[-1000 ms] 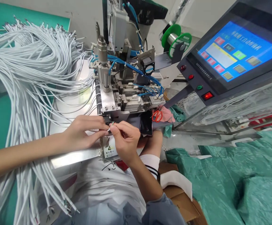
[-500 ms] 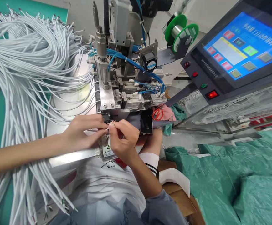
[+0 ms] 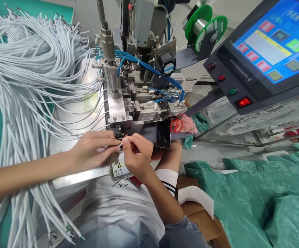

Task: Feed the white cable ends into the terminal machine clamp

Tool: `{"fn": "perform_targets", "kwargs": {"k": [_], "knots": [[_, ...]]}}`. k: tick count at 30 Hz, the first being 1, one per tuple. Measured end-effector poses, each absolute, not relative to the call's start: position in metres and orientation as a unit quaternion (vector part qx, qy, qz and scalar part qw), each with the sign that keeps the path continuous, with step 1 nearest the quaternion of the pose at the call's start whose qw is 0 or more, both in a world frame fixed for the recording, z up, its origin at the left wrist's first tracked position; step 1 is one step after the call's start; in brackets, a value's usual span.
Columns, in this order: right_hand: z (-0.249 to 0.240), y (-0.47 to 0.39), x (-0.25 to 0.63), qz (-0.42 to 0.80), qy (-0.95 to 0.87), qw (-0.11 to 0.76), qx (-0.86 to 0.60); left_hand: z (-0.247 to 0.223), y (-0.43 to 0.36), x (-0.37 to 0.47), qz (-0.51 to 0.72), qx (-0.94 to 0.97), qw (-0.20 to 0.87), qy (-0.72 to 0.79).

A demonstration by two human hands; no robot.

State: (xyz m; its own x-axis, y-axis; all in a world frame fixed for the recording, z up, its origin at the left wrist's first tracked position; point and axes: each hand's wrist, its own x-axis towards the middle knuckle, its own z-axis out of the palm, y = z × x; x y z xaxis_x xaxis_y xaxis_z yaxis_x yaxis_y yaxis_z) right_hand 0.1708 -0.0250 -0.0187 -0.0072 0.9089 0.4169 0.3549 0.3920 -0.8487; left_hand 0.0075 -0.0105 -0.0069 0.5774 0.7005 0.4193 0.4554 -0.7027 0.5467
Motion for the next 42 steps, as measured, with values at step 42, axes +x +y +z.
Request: {"fn": "perform_targets", "kwargs": {"k": [42], "knots": [[-0.064, -0.004, 0.185, 0.463, -0.531, 0.475, -0.528, 0.014, -0.006, -0.002, -0.055, 0.903, -0.022, 0.425]]}}
